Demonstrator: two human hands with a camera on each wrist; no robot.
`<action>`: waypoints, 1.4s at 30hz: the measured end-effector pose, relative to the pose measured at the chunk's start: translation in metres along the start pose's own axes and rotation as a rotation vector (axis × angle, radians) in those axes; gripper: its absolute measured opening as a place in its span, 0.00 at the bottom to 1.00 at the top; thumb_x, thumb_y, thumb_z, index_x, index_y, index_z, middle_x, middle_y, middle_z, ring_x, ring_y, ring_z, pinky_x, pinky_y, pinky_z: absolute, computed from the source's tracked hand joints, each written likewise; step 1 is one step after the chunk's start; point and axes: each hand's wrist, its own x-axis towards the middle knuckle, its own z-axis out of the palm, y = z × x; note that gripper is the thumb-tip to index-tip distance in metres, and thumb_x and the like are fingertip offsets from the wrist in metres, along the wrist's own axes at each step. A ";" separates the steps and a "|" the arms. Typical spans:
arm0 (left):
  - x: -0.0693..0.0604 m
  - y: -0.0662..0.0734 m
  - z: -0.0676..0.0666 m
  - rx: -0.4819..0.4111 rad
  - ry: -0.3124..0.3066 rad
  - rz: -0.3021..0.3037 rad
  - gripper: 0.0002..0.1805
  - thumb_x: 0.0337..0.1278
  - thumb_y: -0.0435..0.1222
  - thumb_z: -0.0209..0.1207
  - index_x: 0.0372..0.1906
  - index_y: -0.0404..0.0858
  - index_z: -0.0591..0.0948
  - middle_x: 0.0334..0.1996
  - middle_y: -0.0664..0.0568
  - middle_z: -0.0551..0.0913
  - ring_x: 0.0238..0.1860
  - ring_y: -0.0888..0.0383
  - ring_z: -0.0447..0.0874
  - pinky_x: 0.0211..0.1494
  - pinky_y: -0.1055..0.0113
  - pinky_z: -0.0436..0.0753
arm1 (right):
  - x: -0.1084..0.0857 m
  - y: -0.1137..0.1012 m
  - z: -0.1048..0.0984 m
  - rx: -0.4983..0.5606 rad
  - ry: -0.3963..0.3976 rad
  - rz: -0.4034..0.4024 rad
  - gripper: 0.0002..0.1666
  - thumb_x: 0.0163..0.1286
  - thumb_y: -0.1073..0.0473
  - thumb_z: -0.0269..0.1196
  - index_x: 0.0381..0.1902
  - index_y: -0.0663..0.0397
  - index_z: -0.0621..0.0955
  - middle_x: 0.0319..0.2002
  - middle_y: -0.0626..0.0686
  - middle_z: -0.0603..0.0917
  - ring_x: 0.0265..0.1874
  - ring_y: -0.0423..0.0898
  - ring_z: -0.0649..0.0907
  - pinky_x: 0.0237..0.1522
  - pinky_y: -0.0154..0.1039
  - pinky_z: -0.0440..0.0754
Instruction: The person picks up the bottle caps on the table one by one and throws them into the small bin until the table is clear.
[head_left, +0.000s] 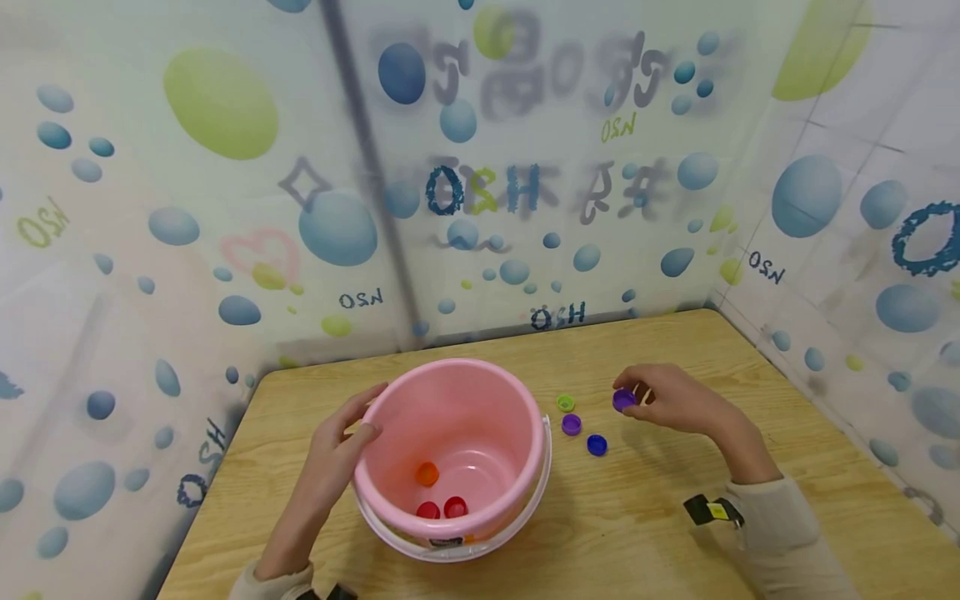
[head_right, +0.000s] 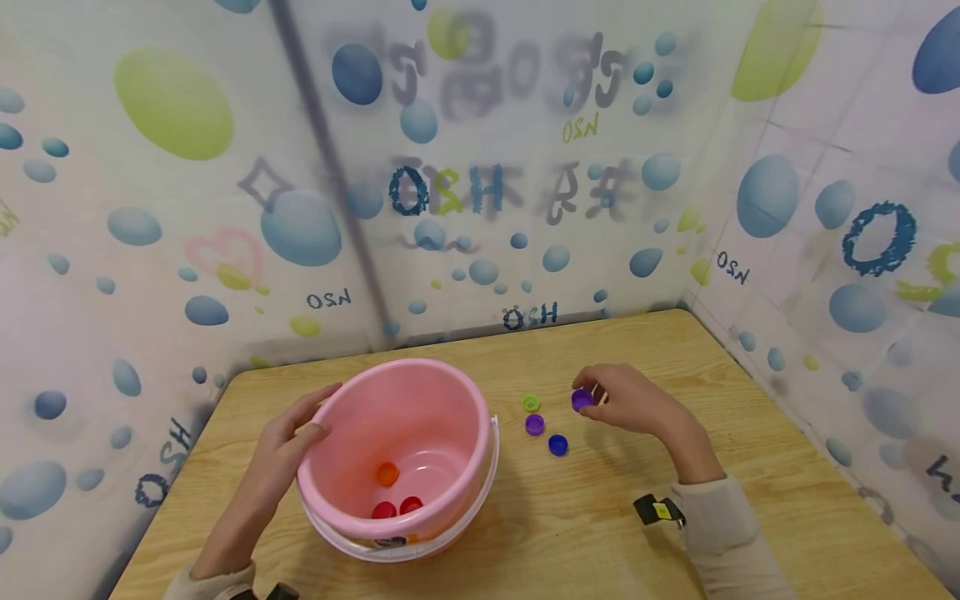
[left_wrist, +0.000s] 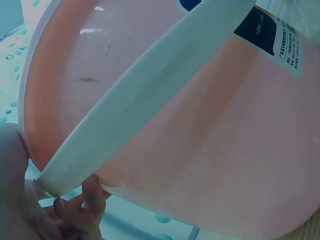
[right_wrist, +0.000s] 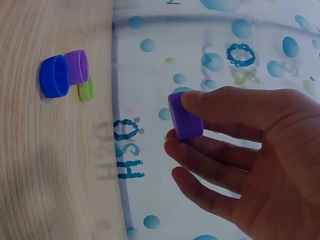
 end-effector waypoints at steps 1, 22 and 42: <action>0.000 0.000 0.000 -0.002 0.000 0.000 0.26 0.74 0.36 0.50 0.74 0.49 0.74 0.66 0.44 0.79 0.60 0.44 0.82 0.50 0.72 0.86 | 0.000 -0.001 -0.001 -0.003 0.006 -0.007 0.17 0.67 0.61 0.70 0.51 0.60 0.84 0.40 0.48 0.88 0.39 0.40 0.84 0.43 0.40 0.87; -0.001 0.002 -0.001 -0.015 -0.003 0.015 0.26 0.74 0.37 0.51 0.73 0.47 0.74 0.67 0.44 0.79 0.62 0.45 0.80 0.51 0.72 0.85 | -0.003 -0.016 -0.006 -0.037 0.078 -0.051 0.18 0.67 0.60 0.70 0.53 0.59 0.84 0.43 0.50 0.88 0.40 0.42 0.85 0.43 0.42 0.88; 0.000 0.002 0.000 -0.018 0.007 0.003 0.26 0.73 0.36 0.51 0.73 0.48 0.75 0.63 0.43 0.81 0.57 0.46 0.83 0.49 0.72 0.86 | -0.001 -0.023 -0.006 -0.060 0.141 -0.107 0.18 0.66 0.61 0.71 0.53 0.57 0.84 0.44 0.50 0.88 0.41 0.43 0.87 0.43 0.44 0.89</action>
